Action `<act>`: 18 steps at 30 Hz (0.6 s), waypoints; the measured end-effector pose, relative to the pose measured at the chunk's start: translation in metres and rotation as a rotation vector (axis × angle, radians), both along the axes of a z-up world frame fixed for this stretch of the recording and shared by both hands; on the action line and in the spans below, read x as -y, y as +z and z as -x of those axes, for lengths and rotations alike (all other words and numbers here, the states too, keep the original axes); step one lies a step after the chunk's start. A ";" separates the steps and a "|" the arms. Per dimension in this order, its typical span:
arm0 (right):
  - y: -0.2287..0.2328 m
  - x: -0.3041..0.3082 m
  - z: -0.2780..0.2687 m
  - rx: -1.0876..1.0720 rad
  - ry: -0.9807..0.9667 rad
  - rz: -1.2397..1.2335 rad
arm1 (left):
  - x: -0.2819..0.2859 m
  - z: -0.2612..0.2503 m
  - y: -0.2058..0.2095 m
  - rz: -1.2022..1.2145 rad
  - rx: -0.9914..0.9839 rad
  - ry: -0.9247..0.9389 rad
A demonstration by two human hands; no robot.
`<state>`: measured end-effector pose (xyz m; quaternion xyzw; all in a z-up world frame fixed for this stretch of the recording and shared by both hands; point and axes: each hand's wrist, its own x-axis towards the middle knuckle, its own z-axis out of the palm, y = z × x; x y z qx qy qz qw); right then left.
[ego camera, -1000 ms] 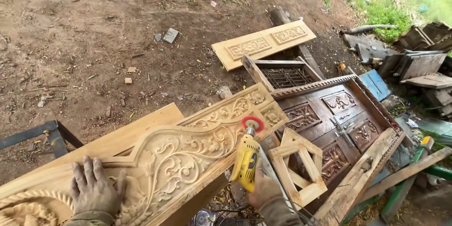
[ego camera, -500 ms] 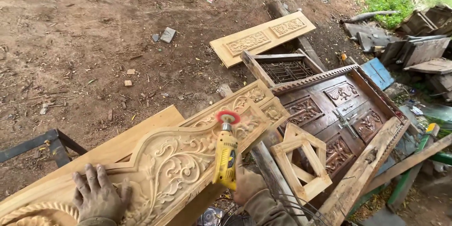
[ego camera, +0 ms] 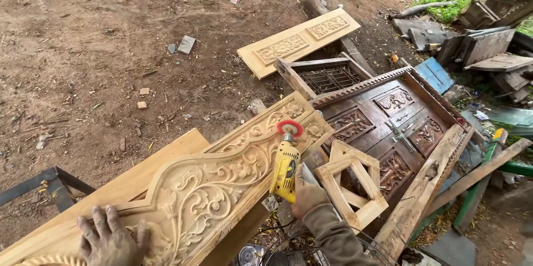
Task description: Using a power drill with a sanding attachment to polish and sand detailed decorative wood carvings.
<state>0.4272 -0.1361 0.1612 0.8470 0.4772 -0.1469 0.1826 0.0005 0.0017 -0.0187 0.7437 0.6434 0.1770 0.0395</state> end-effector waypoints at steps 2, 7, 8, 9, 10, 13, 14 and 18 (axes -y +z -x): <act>0.000 -0.003 -0.016 0.099 0.047 0.043 | -0.001 -0.003 0.000 0.034 -0.189 0.057; -0.023 0.004 -0.031 0.080 0.084 0.019 | 0.001 0.002 -0.007 -0.027 -0.100 0.065; -0.020 0.005 -0.027 0.071 0.073 0.048 | 0.001 0.000 -0.007 -0.054 -0.030 0.056; -0.010 0.007 -0.021 0.073 0.070 0.049 | -0.002 -0.002 -0.007 -0.054 -0.029 0.054; -0.001 0.009 -0.016 0.079 0.030 0.109 | -0.001 -0.003 -0.008 -0.056 -0.017 0.057; -0.018 0.024 -0.023 0.089 -0.004 0.200 | 0.002 0.002 -0.008 -0.064 -0.003 0.060; -0.029 0.032 -0.032 0.100 -0.006 0.231 | 0.001 0.000 -0.008 -0.070 0.006 0.053; -0.028 0.039 -0.030 0.098 0.015 0.290 | -0.004 -0.001 -0.015 -0.051 -0.015 0.052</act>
